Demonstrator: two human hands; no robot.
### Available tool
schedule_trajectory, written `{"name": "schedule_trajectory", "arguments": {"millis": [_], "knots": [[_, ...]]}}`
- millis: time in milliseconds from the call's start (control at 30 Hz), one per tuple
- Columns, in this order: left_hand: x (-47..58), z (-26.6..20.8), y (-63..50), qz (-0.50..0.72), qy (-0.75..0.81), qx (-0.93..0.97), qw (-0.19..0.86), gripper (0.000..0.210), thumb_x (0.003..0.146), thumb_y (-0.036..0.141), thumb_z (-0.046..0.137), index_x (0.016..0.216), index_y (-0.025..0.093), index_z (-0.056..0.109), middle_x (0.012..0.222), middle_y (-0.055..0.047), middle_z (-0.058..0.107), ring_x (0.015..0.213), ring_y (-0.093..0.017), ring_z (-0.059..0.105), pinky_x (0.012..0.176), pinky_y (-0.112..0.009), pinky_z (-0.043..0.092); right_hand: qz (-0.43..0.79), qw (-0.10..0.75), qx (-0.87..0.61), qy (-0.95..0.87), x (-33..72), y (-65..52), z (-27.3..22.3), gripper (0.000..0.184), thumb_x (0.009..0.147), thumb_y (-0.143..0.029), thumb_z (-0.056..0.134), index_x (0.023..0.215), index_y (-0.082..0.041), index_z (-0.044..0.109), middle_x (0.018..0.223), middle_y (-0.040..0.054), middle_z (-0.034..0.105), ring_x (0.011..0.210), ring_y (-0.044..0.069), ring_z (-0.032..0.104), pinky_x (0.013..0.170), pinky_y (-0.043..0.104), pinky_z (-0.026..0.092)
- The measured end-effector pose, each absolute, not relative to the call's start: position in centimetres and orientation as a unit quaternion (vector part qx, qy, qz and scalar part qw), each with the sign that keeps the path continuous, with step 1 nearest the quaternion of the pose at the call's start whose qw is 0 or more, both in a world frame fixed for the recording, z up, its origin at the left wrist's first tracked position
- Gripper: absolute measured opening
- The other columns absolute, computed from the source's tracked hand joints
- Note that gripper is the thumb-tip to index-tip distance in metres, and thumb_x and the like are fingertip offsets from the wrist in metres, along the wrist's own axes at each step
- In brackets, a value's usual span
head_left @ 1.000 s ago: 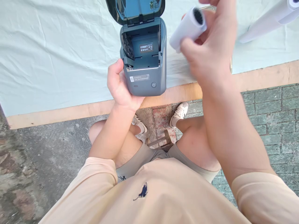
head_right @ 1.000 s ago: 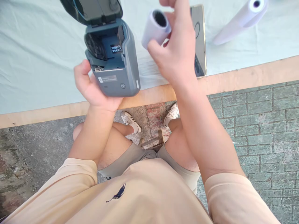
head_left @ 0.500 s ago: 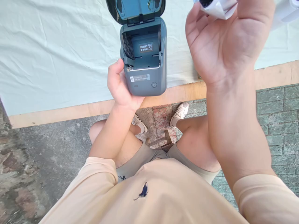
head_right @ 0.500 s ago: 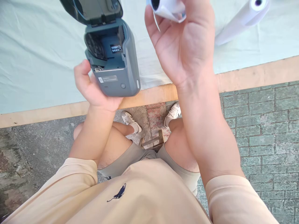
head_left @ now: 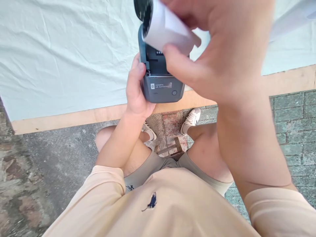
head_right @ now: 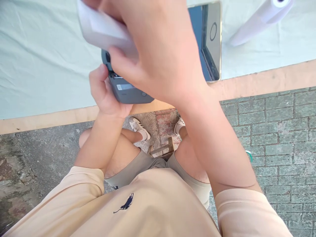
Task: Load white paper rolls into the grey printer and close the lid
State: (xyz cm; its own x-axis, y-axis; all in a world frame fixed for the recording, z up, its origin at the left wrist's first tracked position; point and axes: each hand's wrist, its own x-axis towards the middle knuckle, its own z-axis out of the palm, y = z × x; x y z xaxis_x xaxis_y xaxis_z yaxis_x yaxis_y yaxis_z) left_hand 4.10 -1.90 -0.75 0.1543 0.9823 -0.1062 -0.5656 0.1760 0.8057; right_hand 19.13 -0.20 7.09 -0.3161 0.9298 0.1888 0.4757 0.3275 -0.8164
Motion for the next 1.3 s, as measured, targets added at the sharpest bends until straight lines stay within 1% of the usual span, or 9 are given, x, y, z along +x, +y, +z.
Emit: {"name": "schedule_trajectory", "arguments": {"millis": [133,233,400,633,933,1033,1133,1200,1300], "knots": [[3.8,-1.5,-1.7,0.547,0.325,0.312,0.705,0.043,0.066,0.056,0.065,0.1,0.03,0.057,0.106,0.001,0.071,0.124,-0.035,0.052,0.092,-0.04,0.048,0.134,0.184,-0.513,-0.828,18.3,-0.5,7.9,0.047,0.07,-0.017,0.051,0.117,-0.019,0.054,0.097,0.0019,0.06,0.088,0.02,0.06,0.083,0.034,0.041],[4.0,-1.4,-1.8,0.558,0.314,0.324,0.697,0.038,0.069,0.054,0.064,0.099,0.03,0.058,0.106,0.001,0.07,0.126,-0.034,0.051,0.097,-0.041,0.046,0.115,0.14,-0.53,-0.828,18.3,-0.4,7.9,0.047,0.071,-0.014,0.049,0.117,-0.022,0.052,0.097,0.0027,0.06,0.087,0.021,0.059,0.079,0.033,0.038],[4.3,-0.6,-2.4,0.557,0.37,0.337,0.663,0.026,0.08,0.05,0.056,0.096,0.03,0.058,0.098,0.002,0.066,0.105,-0.021,0.064,0.088,-0.034,0.052,0.102,0.088,-0.561,-0.817,18.2,-0.1,7.5,0.039,0.075,-0.014,0.045,0.111,-0.025,0.055,0.092,0.0023,0.063,0.081,0.021,0.057,0.069,0.032,0.031],[4.2,-0.6,-2.0,0.53,0.403,0.317,0.676,0.03,0.07,0.06,0.057,0.089,0.036,0.06,0.098,0.0,0.07,0.122,-0.034,0.055,0.087,-0.044,0.053,0.084,0.126,-0.553,-0.819,17.8,0.2,6.3,0.027,0.082,-0.021,0.044,0.097,-0.026,0.066,0.111,-0.0001,0.062,0.103,0.021,0.056,0.076,0.033,0.036],[3.8,-1.3,-1.4,0.534,0.343,0.323,0.702,0.045,0.061,0.061,0.065,0.093,0.03,0.059,0.097,-0.002,0.071,0.126,-0.037,0.048,0.092,-0.043,0.048,0.105,0.16,-0.531,-0.826,18.0,0.0,6.4,0.026,0.079,-0.021,0.046,0.086,-0.026,0.07,0.09,-0.0002,0.065,0.085,0.018,0.058,0.07,0.034,0.029],[3.6,-1.3,-1.4,0.542,0.327,0.33,0.7,0.045,0.063,0.063,0.064,0.092,0.029,0.058,0.098,-0.002,0.07,0.125,-0.035,0.048,0.095,-0.041,0.046,0.104,0.149,-0.491,-0.852,18.0,-0.5,6.6,0.027,0.083,-0.023,0.044,0.079,-0.027,0.07,0.089,-0.0012,0.066,0.086,0.02,0.056,0.075,0.037,0.03],[3.5,-1.3,-1.7,0.546,0.319,0.321,0.705,0.038,0.069,0.053,0.066,0.096,0.028,0.058,0.091,-0.001,0.067,0.103,-0.025,0.06,0.092,-0.037,0.048,0.117,0.146,-0.456,-0.87,18.0,-0.7,6.6,0.024,0.085,-0.025,0.048,0.073,-0.025,0.069,0.091,-0.0008,0.068,0.088,0.021,0.055,0.077,0.04,0.034],[3.4,-1.5,-1.8,0.544,0.319,0.321,0.707,0.032,0.072,0.044,0.066,0.098,0.028,0.059,0.087,0.0,0.064,0.09,-0.02,0.062,0.089,-0.035,0.05,0.144,0.176,-0.434,-0.872,18.3,-0.7,6.6,0.024,0.084,-0.034,0.053,0.069,-0.024,0.068,0.086,0.0003,0.069,0.087,0.021,0.056,0.08,0.041,0.037],[3.3,-1.9,-1.8,0.539,0.338,0.349,0.688,0.036,0.068,0.043,0.068,0.1,0.029,0.058,0.094,0.0,0.066,0.096,-0.023,0.065,0.092,-0.038,0.051,0.161,0.323,-0.407,-0.839,18.9,-0.6,6.3,0.026,0.084,-0.04,0.055,0.076,-0.02,0.068,0.081,0.0008,0.067,0.085,0.018,0.059,0.085,0.038,0.043]]}}
